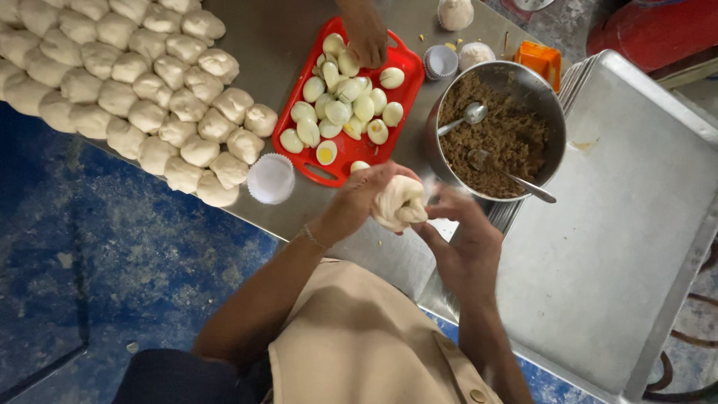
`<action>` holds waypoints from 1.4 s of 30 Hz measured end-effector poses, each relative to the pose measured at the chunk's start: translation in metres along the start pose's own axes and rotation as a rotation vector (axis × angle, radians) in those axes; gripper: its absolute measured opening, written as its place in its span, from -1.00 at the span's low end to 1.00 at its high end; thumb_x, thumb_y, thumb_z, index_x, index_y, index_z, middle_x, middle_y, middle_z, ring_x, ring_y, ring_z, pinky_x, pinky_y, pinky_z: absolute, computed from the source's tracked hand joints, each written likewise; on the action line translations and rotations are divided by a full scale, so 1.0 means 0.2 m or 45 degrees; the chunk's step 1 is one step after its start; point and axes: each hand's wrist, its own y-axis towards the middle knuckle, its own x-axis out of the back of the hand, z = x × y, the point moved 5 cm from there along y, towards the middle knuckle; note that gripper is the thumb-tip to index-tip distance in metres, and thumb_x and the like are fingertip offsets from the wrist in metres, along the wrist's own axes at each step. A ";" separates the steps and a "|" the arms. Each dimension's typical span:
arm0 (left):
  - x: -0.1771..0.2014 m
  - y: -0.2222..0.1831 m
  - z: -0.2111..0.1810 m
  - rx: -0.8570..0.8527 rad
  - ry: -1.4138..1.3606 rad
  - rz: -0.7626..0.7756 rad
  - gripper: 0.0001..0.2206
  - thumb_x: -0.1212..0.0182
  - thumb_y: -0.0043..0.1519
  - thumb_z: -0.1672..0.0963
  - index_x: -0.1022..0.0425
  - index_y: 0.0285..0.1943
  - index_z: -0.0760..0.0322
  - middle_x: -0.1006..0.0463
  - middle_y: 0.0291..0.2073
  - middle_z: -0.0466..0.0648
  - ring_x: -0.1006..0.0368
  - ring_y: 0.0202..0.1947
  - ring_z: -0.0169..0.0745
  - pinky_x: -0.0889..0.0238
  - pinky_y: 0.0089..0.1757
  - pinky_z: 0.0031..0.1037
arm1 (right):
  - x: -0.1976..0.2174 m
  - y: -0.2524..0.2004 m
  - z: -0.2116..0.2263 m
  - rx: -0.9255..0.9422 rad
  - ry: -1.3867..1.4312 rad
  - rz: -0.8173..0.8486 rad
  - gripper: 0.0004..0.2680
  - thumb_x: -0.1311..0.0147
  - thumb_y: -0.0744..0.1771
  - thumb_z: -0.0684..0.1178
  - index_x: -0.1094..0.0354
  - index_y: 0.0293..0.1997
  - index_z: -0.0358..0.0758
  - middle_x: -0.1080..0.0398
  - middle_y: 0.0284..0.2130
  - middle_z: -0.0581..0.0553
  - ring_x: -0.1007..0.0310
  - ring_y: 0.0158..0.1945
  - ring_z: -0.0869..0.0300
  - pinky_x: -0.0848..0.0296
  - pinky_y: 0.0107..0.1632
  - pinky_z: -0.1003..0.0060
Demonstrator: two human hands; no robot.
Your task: The person flattens a portion of dough by hand, adds a spoonful of meat filling and a slice of hard-boiled egg, and then seals the dough into a ball before placing it into a small paper cup on a baking tray.
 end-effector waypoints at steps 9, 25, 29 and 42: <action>0.10 0.02 0.05 0.056 0.560 -0.146 -0.68 0.07 0.53 0.03 -0.31 0.25 0.39 -0.51 -0.17 0.01 -0.43 -0.29 -0.37 -0.37 -0.31 -0.56 | 0.01 0.02 0.04 0.339 -0.138 0.024 -0.73 -0.45 0.15 -0.23 -0.55 -0.12 -0.22 -0.50 -0.05 -0.14 -0.47 0.07 0.16 -0.47 0.11 0.29; 0.03 0.01 0.08 -0.056 0.000 -0.018 -0.59 0.20 0.52 -0.05 -0.38 0.14 0.37 -0.53 -0.06 -0.03 -0.50 -0.06 -0.32 -0.47 -0.04 -0.52 | -0.01 0.00 -0.03 -0.053 -0.092 0.046 -0.63 -0.45 0.16 -0.23 -0.55 0.05 -0.16 -0.60 -0.29 -0.01 -0.46 -0.30 0.34 -0.33 -0.30 0.41; 0.01 -0.03 0.05 0.159 -0.197 0.039 -0.64 0.10 0.39 -0.03 -0.32 0.12 0.31 -0.54 -0.17 0.06 -0.57 -0.23 -0.14 -0.57 -0.30 -0.21 | -0.01 0.01 0.00 0.022 -0.115 0.178 -0.60 -0.44 0.17 -0.21 -0.53 0.12 -0.14 -0.63 -0.33 -0.01 -0.42 -0.42 0.32 -0.34 -0.33 0.37; 0.01 -0.09 0.07 0.299 -0.173 0.042 -0.53 0.08 0.41 -0.09 -0.34 0.26 0.34 -0.58 -0.20 0.15 -0.58 -0.35 -0.09 -0.51 -0.40 -0.28 | 0.00 0.02 0.07 0.575 -0.244 0.124 -0.79 -0.43 0.19 -0.18 -0.56 -0.17 -0.21 -0.51 -0.22 -0.11 -0.51 -0.11 0.16 -0.48 -0.06 0.30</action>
